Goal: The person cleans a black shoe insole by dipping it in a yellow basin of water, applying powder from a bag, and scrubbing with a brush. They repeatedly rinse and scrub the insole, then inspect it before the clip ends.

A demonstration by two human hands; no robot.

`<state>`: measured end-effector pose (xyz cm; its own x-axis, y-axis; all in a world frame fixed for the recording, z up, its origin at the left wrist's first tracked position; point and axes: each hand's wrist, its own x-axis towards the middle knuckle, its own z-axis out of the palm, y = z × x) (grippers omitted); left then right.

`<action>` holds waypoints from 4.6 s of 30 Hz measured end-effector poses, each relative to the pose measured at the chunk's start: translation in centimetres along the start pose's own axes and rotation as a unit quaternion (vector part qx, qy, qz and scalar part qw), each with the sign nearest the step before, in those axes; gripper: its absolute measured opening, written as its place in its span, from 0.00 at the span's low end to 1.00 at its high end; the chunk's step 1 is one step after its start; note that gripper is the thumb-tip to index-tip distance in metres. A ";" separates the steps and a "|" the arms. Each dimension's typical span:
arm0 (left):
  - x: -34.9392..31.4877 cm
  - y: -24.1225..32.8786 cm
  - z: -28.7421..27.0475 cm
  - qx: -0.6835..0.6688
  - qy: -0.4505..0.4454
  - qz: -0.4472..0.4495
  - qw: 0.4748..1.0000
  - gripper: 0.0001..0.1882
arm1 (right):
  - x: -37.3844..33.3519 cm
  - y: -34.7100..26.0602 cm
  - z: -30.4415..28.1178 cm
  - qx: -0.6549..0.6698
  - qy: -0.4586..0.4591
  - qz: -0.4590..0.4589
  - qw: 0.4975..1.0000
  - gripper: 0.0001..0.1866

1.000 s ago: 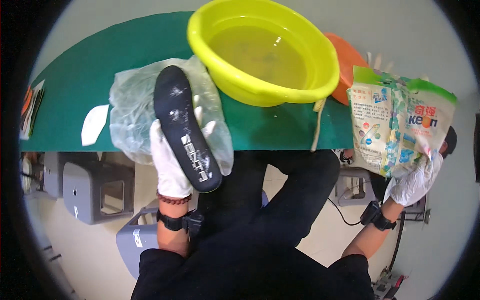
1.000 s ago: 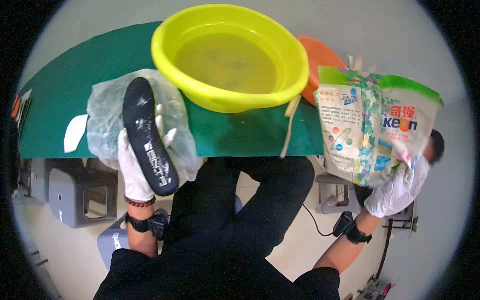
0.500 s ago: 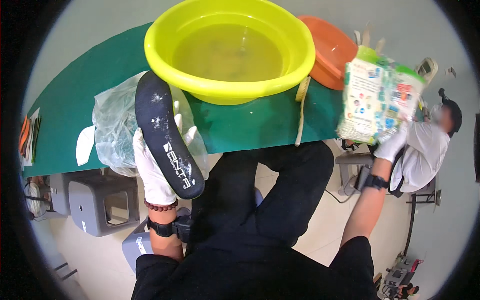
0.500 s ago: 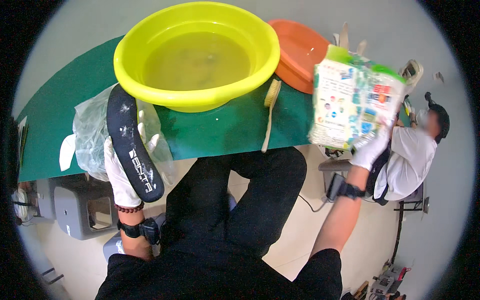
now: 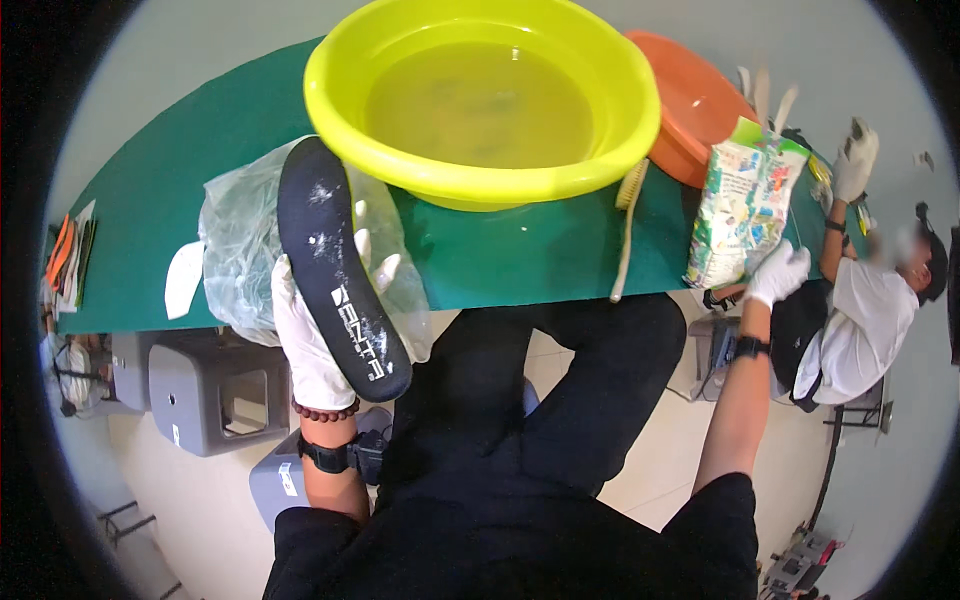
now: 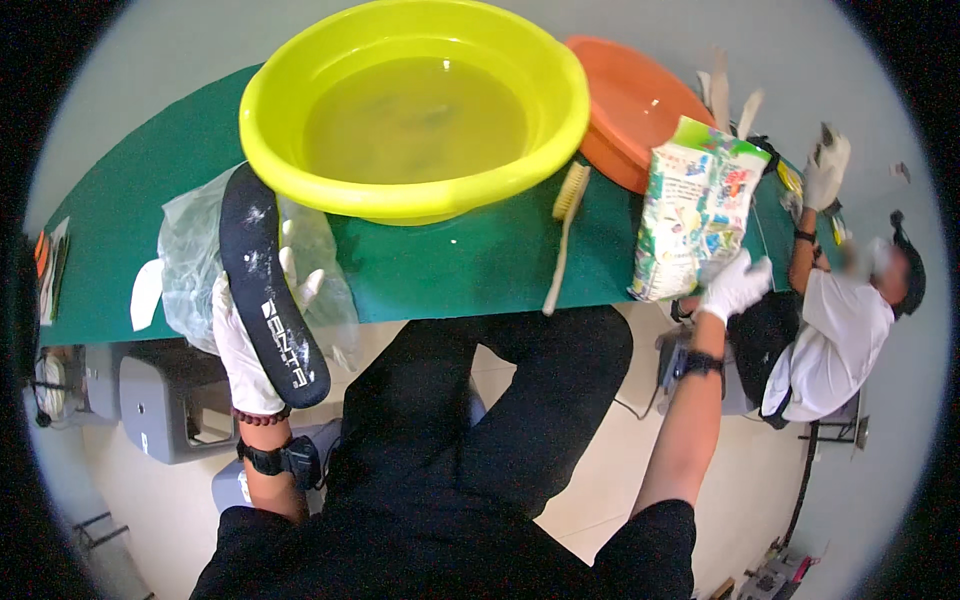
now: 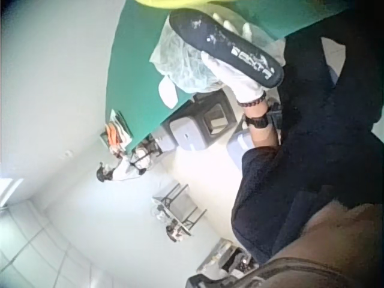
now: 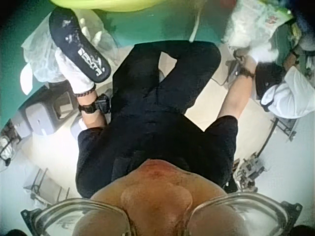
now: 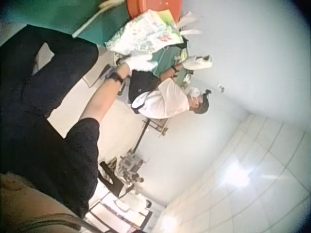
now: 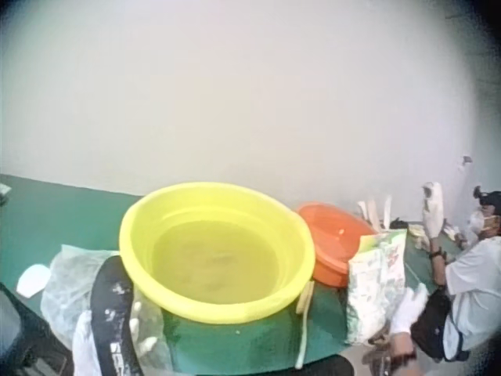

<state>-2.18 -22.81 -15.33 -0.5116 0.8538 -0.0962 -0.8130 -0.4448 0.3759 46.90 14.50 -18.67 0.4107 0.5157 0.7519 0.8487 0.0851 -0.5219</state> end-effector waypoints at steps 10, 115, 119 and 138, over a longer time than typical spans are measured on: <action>0.4 0.2 -1.4 -0.075 -0.026 -0.015 0.997 0.31 | -17.5 -18.3 -10.4 0.069 -0.422 -0.177 0.886 0.42; 0.8 2.7 -3.4 -0.076 0.005 -0.101 0.992 0.39 | -13.2 -32.4 -17.4 0.294 -0.511 -0.099 0.801 0.29; 2.5 1.9 -5.0 -0.116 0.009 -0.121 0.986 0.36 | -8.4 -35.5 -10.4 0.149 -0.612 -0.213 0.747 0.25; 2.6 1.9 -5.7 -0.127 -0.004 -0.134 0.983 0.39 | -6.6 -37.1 2.9 -0.004 -0.555 -0.220 0.802 0.14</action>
<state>-6.64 -23.02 -20.16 -0.2677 0.9513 -0.1530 -0.9621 -0.2555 0.0949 11.77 10.42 -5.46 -0.4757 0.8788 0.0379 0.8339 0.4642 -0.2985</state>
